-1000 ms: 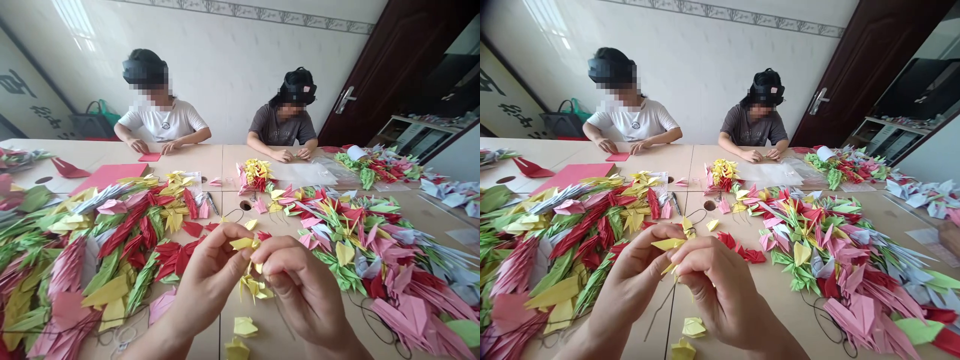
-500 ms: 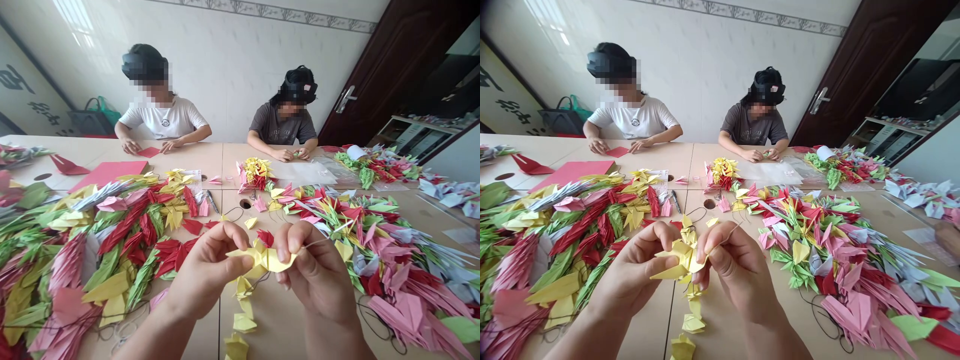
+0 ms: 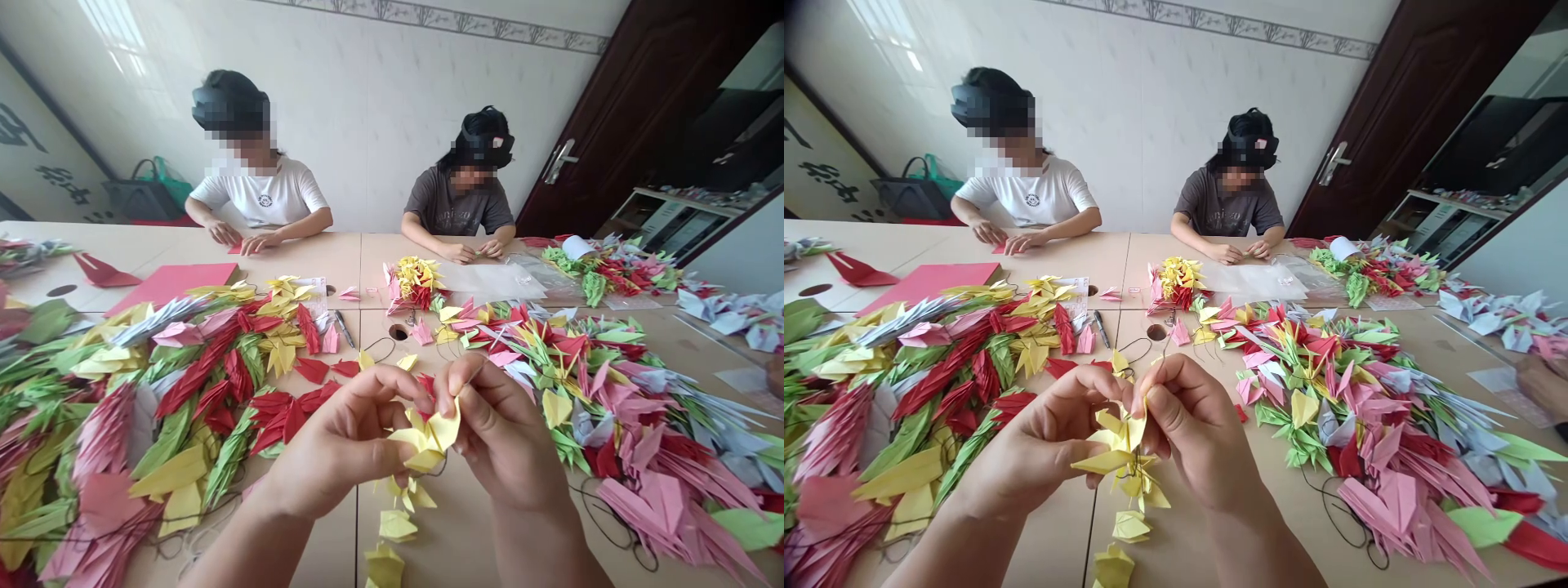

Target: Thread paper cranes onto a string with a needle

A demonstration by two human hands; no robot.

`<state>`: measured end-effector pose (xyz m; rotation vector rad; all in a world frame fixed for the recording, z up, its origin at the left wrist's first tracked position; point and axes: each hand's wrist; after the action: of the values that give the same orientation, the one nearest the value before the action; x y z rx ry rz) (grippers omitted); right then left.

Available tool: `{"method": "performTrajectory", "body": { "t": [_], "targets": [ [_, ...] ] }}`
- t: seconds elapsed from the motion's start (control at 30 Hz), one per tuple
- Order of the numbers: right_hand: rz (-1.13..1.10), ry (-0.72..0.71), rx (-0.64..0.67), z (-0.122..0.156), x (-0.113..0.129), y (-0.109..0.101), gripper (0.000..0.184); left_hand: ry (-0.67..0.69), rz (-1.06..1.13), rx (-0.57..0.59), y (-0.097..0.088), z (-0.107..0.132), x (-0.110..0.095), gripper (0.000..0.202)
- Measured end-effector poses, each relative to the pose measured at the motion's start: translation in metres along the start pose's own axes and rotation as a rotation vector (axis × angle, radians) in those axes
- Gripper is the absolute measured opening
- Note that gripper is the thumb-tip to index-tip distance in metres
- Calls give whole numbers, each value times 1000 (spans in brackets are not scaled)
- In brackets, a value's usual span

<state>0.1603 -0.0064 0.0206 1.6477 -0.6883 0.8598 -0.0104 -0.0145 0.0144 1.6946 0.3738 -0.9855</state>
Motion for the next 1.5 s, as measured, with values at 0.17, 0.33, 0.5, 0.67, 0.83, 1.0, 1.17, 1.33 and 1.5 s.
{"method": "performTrajectory", "body": {
  "t": [0.17, 0.33, 0.5, 0.67, 0.83, 1.0, 1.17, 1.33, 1.5],
  "targets": [
    [99, -38, -39, 3, -2, -4, 10, 37, -80, -11, -3, 4, 1, 30],
    [97, -9, -13, 2, -4, -5, 12, -4, -122, 11, -3, 4, 0, 16],
    [59, 33, 22, 0, -5, -3, 14, -136, -38, -24, 0, 1, 1, 16],
    [99, -119, -116, 0, -6, -1, 10, -156, 165, -132, -1, -2, 3, 24],
    [448, -274, -109, 9, -2, 4, 7, -93, 566, -275, 3, -3, -4, 42],
    [722, -367, 5, 15, 5, 9, 10, -120, 759, -192, 6, 0, -5, 53],
    [802, -344, 25, 17, 8, 10, 11, -90, 769, -181, 3, 4, -5, 58],
    [828, -316, 15, 18, 8, 10, 12, -115, 697, -201, 4, 6, -10, 53],
    [814, -301, 17, 18, 7, 8, 11, -86, 617, -218, 6, 7, -10, 37]
  ]
}}
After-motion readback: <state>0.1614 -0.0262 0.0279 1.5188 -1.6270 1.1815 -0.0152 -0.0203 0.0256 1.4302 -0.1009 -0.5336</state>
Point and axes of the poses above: each hand's wrist, its own z-axis away from the middle knuckle, its own y-axis out of the palm, x = y × z, and after that the axes turned 13 degrees about -x, right-handed
